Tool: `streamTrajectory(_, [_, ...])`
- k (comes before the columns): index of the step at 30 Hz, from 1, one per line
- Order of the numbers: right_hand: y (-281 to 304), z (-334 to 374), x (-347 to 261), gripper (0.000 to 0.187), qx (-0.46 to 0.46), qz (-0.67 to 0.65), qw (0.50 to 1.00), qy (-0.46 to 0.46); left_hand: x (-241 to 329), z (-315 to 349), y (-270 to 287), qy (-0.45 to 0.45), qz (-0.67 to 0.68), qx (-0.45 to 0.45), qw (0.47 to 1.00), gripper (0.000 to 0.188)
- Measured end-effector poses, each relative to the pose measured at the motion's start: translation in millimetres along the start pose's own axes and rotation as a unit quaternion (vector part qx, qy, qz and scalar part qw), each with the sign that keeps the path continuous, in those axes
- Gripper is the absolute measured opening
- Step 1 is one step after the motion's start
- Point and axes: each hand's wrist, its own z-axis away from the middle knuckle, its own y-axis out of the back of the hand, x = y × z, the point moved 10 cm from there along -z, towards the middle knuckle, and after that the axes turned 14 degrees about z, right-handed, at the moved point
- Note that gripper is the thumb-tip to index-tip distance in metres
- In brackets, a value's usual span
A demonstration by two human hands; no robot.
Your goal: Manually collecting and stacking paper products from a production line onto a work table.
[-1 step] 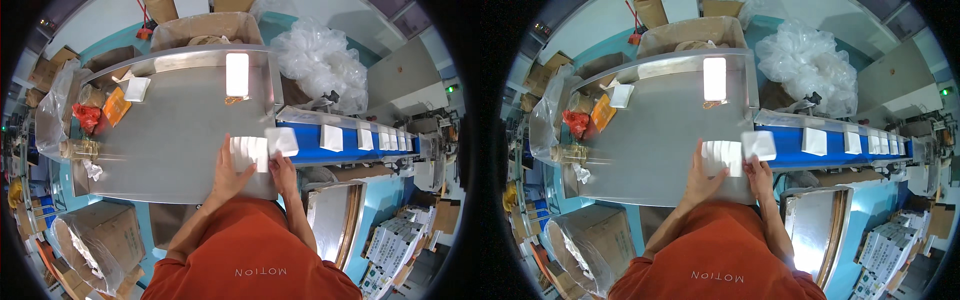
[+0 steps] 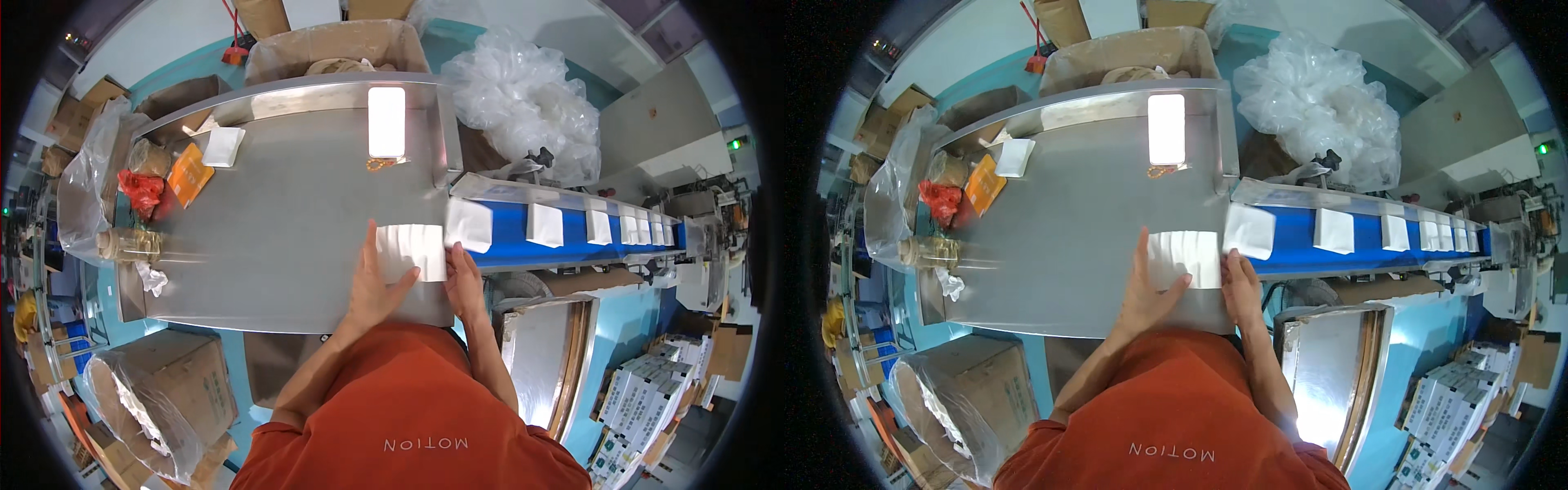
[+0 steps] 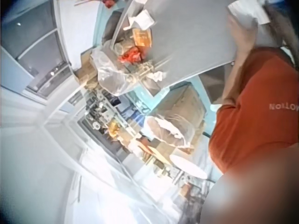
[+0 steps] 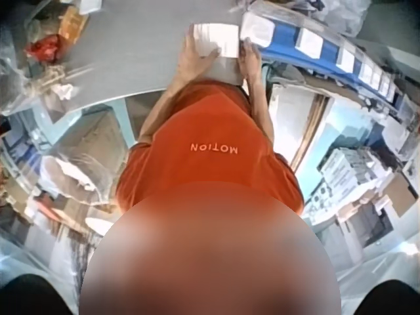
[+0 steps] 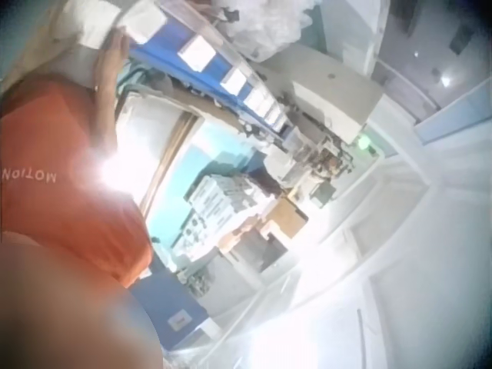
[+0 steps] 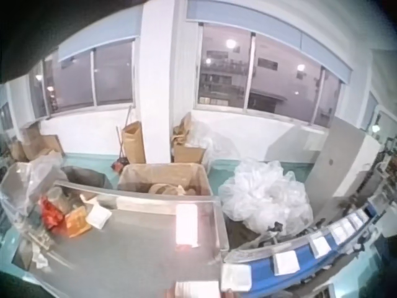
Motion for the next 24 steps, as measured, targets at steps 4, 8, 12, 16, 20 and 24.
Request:
streamTrajectory(4, [-42.9,19.3,-29.8,0.060,-0.081,0.308,0.947,0.046,-5.1,4.5,-11.5,-0.013,-0.020,-0.031,0.999,0.107])
streamTrajectory(8, [-41.3,16.9,7.5,0.049,-0.133,0.027,0.988,-0.073,-13.9,3.9,-0.5,0.035,-0.001,0.021,0.999,0.107])
streamTrajectory(12, [-28.1,27.7,23.7,0.041,-0.205,0.089,0.965,-0.134,-13.1,0.2,7.4,0.031,0.004,0.026,0.999,0.108])
streamTrajectory(16, [-31.3,25.4,-6.9,0.035,-0.167,0.206,0.963,-0.041,-10.9,0.0,-0.3,0.067,0.039,-0.010,0.997,0.109])
streamTrajectory(20, [-35.2,18.7,1.9,0.027,-0.202,0.202,0.957,-0.049,-9.6,3.3,0.3,0.025,-0.012,0.003,1.000,0.107])
streamTrajectory(24, [5.6,3.4,6.9,0.023,0.019,-0.025,0.999,-0.016,-4.1,0.0,2.8,0.011,-0.043,0.017,0.999,0.103])
